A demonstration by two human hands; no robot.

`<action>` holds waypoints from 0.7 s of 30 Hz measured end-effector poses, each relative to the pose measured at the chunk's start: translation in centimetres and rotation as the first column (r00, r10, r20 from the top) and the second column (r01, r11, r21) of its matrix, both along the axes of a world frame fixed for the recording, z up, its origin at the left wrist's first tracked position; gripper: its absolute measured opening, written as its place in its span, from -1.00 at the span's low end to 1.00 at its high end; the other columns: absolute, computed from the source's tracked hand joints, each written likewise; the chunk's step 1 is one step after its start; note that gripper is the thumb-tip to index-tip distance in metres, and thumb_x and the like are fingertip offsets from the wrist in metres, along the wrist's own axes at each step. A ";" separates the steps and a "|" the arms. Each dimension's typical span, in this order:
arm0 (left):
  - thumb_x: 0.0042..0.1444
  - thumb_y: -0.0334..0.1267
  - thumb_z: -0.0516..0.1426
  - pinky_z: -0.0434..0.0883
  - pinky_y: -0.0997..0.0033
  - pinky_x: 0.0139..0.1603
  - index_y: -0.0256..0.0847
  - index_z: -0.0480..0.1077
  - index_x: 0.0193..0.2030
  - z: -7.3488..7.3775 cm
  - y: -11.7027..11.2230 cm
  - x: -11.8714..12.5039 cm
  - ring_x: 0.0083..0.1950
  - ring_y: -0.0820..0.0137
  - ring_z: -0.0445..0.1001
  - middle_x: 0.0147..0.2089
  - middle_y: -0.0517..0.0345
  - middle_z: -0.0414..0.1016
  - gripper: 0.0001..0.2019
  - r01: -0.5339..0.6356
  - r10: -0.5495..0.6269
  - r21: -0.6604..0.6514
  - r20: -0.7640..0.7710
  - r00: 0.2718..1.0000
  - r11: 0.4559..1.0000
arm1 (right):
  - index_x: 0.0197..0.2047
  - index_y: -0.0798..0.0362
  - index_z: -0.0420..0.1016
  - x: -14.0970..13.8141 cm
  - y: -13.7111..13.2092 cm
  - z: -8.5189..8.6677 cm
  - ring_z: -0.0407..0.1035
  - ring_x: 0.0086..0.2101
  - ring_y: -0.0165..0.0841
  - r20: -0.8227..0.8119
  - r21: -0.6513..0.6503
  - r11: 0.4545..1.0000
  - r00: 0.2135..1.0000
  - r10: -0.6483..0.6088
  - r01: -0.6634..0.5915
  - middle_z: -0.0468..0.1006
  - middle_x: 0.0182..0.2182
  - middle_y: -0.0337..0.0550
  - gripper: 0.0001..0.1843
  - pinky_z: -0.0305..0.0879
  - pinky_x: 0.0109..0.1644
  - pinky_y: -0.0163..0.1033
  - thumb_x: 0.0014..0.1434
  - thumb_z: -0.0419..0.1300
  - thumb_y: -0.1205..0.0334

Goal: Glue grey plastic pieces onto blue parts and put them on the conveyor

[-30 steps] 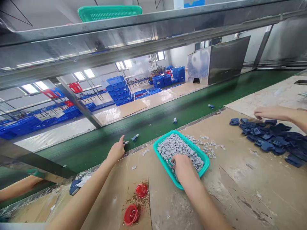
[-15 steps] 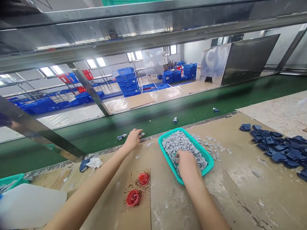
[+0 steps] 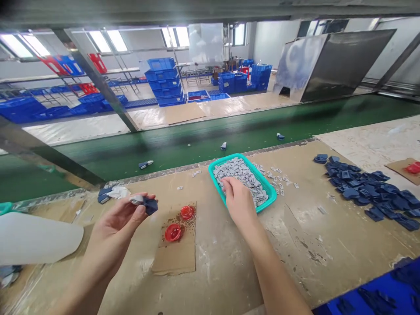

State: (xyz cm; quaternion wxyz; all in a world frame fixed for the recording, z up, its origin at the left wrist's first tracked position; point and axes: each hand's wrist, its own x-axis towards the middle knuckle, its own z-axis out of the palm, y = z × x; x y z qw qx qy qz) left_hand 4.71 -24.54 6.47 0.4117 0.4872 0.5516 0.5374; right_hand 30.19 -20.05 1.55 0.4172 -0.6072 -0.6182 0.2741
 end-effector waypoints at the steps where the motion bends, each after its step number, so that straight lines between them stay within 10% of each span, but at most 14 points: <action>1: -0.03 -0.15 0.28 0.41 0.37 0.05 -0.14 0.45 -0.10 -0.3 -0.8 -0.1 0.01 0.29 0.45 -0.04 0.04 0.51 -0.67 -0.053 0.053 0.002 0.044 0.998 0.999 | -0.12 0.02 0.48 -0.8 -0.4 0.0 0.41 -0.40 -0.32 -0.092 -0.001 0.997 0.993 0.077 -0.077 0.55 -0.35 -0.14 -0.70 0.27 -0.36 -0.29 0.30 -0.04 0.13; 7: -0.18 -0.26 0.35 0.50 0.54 -0.23 -0.16 0.46 -0.26 -2.5 -3.9 0.0 -0.15 0.39 0.50 -0.24 0.17 0.53 -0.71 -0.301 0.304 -0.053 0.261 0.916 0.952 | -0.17 0.10 0.46 -6.2 -2.0 -1.4 0.44 -0.48 -0.33 -0.570 -0.201 0.913 0.800 0.186 -0.355 0.60 -0.43 -0.10 -0.70 0.35 -0.41 -0.28 0.10 0.23 0.08; 21: -0.22 -0.33 0.37 0.46 0.60 -0.14 -0.19 0.50 -0.26 -5.0 -5.6 1.4 -0.18 0.43 0.53 -0.23 0.15 0.58 -0.69 -0.267 0.306 -0.159 0.341 0.889 0.951 | -0.31 0.01 0.23 -8.0 -1.6 -3.0 0.41 -0.55 -0.35 -0.490 -0.222 0.922 0.854 0.174 -0.316 0.56 -0.56 -0.20 -0.68 0.25 -0.50 -0.34 0.07 0.28 0.05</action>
